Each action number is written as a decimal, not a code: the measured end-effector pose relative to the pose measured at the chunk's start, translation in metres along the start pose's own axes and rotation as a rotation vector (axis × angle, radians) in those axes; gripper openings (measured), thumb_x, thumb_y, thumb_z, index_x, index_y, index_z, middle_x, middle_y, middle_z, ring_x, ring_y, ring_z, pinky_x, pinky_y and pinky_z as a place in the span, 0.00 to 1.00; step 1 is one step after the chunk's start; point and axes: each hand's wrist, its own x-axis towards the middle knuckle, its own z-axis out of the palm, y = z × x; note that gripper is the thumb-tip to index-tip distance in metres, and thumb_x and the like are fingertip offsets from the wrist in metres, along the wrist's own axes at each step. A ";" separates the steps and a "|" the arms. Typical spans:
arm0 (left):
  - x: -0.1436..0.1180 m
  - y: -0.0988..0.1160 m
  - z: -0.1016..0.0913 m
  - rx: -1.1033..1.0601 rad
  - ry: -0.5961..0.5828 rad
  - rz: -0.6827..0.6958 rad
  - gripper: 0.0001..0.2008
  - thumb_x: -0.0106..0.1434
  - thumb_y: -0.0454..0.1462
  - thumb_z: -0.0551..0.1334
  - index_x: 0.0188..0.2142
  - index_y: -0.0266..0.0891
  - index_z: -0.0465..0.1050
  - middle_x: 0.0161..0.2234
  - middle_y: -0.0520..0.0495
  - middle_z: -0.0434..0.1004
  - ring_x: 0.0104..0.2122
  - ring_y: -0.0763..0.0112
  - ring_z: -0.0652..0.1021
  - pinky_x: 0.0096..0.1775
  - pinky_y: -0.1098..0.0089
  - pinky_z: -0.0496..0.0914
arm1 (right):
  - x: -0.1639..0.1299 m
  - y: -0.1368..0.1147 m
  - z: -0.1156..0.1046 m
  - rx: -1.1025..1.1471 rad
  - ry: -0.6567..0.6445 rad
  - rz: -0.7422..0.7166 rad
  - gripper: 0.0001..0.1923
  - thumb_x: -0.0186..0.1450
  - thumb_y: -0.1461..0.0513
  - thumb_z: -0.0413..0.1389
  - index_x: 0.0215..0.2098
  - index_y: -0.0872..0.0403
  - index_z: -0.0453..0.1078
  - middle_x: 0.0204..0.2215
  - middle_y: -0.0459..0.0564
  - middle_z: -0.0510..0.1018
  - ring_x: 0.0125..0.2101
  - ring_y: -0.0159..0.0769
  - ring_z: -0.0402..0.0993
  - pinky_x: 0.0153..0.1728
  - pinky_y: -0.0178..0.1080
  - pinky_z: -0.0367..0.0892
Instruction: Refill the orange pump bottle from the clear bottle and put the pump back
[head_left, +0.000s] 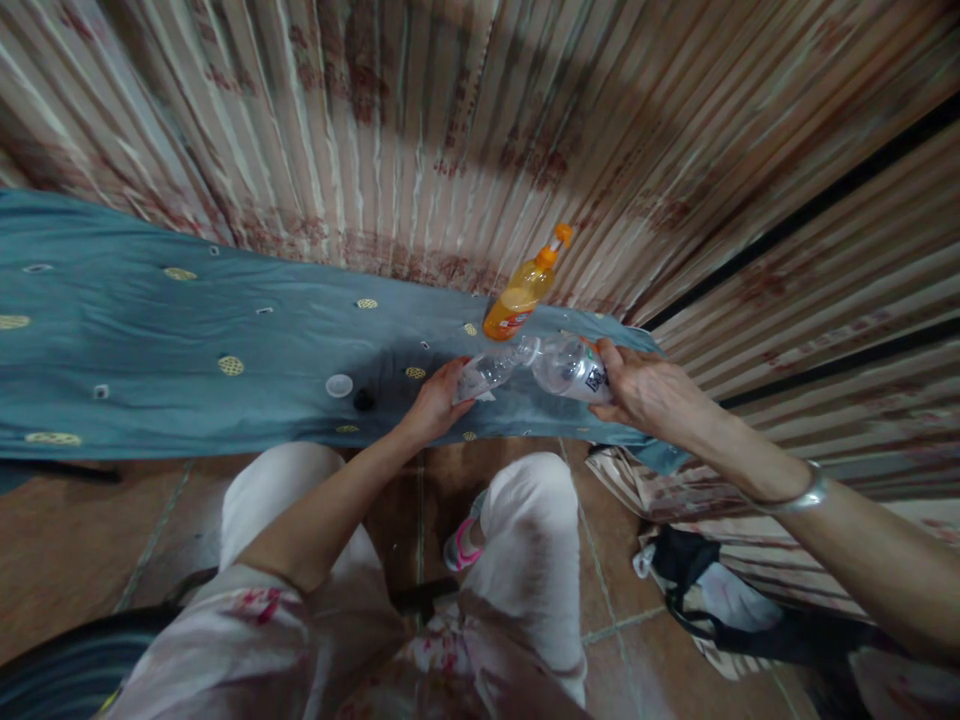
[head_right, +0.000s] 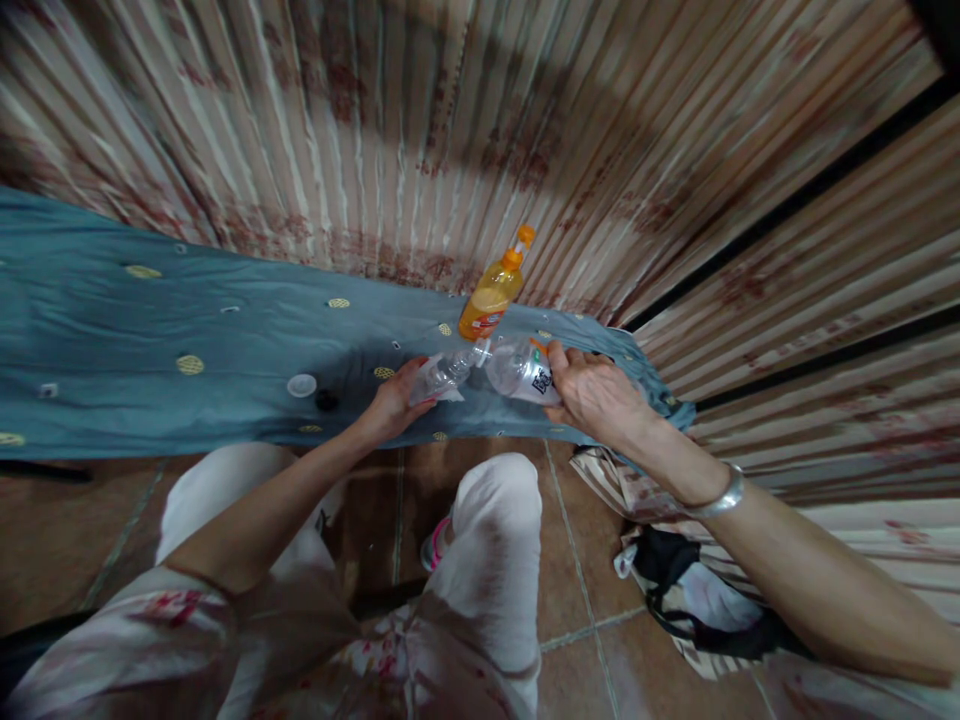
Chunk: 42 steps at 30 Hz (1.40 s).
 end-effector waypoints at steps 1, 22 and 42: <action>0.000 0.000 0.000 0.005 -0.001 -0.004 0.34 0.61 0.33 0.69 0.65 0.40 0.60 0.60 0.37 0.76 0.59 0.54 0.78 0.59 0.56 0.74 | 0.000 0.000 0.000 -0.002 -0.004 0.002 0.35 0.65 0.52 0.64 0.59 0.66 0.60 0.39 0.64 0.81 0.39 0.53 0.79 0.38 0.43 0.67; 0.000 0.001 -0.001 -0.006 -0.017 -0.028 0.34 0.61 0.35 0.68 0.65 0.40 0.60 0.60 0.36 0.75 0.58 0.53 0.79 0.60 0.53 0.73 | 0.000 0.002 0.000 -0.022 0.018 -0.027 0.33 0.65 0.52 0.64 0.58 0.64 0.59 0.38 0.63 0.81 0.37 0.53 0.79 0.37 0.42 0.67; 0.000 0.004 -0.004 0.001 -0.013 -0.019 0.33 0.62 0.34 0.68 0.64 0.40 0.61 0.60 0.37 0.75 0.58 0.53 0.78 0.59 0.54 0.74 | -0.001 0.002 0.004 -0.040 0.032 -0.025 0.35 0.65 0.51 0.63 0.59 0.67 0.60 0.38 0.64 0.81 0.38 0.52 0.79 0.38 0.42 0.67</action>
